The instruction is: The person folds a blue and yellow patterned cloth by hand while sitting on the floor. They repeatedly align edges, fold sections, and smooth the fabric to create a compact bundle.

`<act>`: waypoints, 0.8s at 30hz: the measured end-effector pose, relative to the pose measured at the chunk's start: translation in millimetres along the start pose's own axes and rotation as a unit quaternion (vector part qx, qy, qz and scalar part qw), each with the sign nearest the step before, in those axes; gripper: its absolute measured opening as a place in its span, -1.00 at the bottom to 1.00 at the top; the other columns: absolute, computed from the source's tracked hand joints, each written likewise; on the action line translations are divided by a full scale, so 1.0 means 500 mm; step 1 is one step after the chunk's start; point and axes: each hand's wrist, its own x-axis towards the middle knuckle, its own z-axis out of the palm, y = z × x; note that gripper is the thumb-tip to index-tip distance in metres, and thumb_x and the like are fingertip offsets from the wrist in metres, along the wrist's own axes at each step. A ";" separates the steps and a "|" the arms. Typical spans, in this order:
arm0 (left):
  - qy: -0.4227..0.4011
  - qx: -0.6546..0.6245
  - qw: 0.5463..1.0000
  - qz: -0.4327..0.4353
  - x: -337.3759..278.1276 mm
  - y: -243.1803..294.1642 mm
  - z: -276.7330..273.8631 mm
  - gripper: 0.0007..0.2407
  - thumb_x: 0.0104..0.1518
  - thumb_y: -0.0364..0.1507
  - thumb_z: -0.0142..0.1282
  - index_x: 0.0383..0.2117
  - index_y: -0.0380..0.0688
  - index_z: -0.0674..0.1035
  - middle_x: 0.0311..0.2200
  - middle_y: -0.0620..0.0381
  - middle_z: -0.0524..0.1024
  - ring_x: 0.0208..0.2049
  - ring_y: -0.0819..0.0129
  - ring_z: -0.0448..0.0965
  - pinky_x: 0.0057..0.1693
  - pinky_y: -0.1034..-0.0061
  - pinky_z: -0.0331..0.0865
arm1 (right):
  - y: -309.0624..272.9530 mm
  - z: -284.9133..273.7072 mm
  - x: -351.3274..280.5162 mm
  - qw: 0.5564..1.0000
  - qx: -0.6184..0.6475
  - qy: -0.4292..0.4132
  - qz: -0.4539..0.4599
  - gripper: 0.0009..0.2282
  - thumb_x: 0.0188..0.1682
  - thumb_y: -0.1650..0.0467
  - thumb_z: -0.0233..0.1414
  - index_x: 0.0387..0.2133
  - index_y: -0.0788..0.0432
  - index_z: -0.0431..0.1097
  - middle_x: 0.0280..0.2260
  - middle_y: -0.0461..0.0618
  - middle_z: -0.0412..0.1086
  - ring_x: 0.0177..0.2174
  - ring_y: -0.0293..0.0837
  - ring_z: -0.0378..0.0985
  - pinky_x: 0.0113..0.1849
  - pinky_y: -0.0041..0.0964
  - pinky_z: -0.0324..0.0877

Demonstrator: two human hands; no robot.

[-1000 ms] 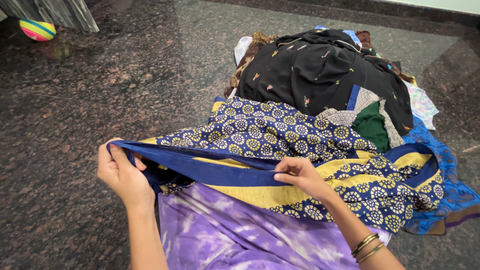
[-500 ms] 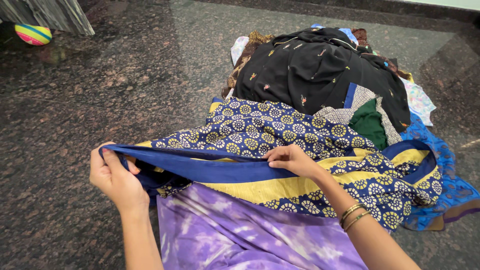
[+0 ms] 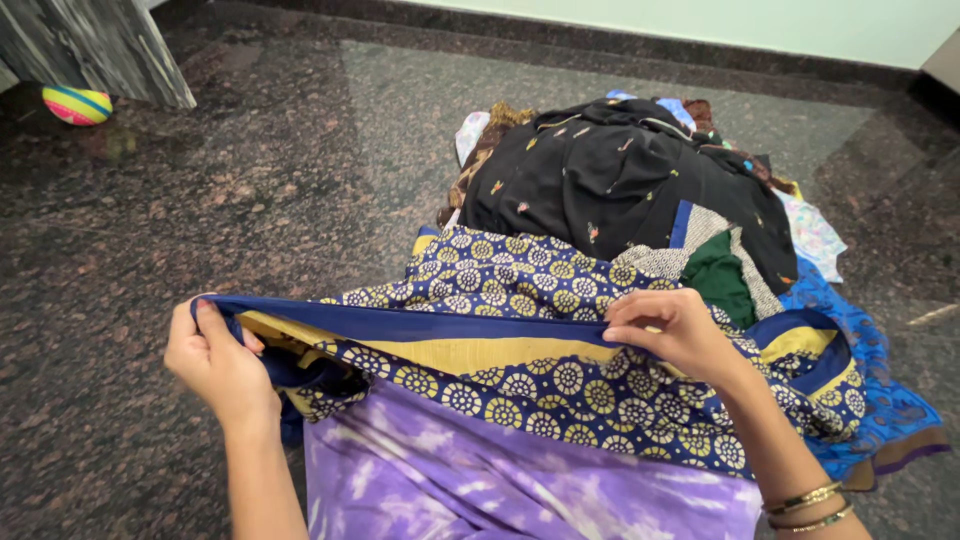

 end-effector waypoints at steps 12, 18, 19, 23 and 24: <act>-0.039 0.075 0.996 -0.030 0.005 0.020 0.022 -0.79 0.48 -0.47 -0.14 -0.35 -0.24 0.48 -0.63 0.27 0.32 -0.65 0.63 0.27 -0.47 0.63 0.12 | -0.009 -0.030 -0.034 0.996 0.030 0.077 0.014 -0.94 -0.21 0.54 0.27 -0.55 0.34 0.54 -0.41 -0.01 0.57 -0.38 -0.29 0.59 -0.32 -0.43 0.51; -0.065 0.074 0.995 -0.029 0.007 0.024 0.027 -0.79 0.49 -0.46 -0.13 -0.33 -0.25 0.49 -0.64 0.26 0.33 -0.65 0.63 0.26 -0.46 0.63 0.11 | -0.009 -0.030 -0.038 0.992 0.021 0.101 0.079 -0.89 -0.19 0.53 0.27 -0.60 0.34 0.50 -0.46 -0.05 0.55 -0.47 -0.35 0.53 -0.41 -0.44 0.46; -0.063 0.071 0.995 -0.034 0.006 0.024 0.028 -0.80 0.48 -0.46 -0.13 -0.32 -0.25 0.49 -0.63 0.27 0.33 -0.65 0.63 0.26 -0.46 0.63 0.11 | -0.014 -0.031 -0.039 0.991 0.020 0.105 0.078 -0.89 -0.17 0.53 0.27 -0.59 0.33 0.49 -0.48 -0.05 0.53 -0.47 -0.36 0.51 -0.41 -0.45 0.45; -0.065 0.064 0.995 -0.036 0.006 0.029 0.028 -0.81 0.47 -0.47 -0.12 -0.30 -0.26 0.51 -0.62 0.27 0.35 -0.65 0.63 0.27 -0.47 0.63 0.13 | -0.035 -0.035 -0.034 0.989 0.015 0.113 0.094 -0.90 -0.19 0.52 0.26 -0.47 0.28 0.48 -0.48 -0.08 0.48 -0.47 -0.38 0.47 -0.41 -0.45 0.43; -0.067 0.063 0.995 -0.033 0.006 0.031 0.028 -0.81 0.47 -0.47 -0.12 -0.30 -0.26 0.51 -0.62 0.27 0.35 -0.65 0.62 0.27 -0.46 0.63 0.14 | -0.041 -0.040 -0.035 0.988 0.012 0.114 0.101 -0.88 -0.21 0.51 0.25 -0.42 0.26 0.48 -0.47 -0.10 0.47 -0.46 -0.38 0.47 -0.41 -0.44 0.43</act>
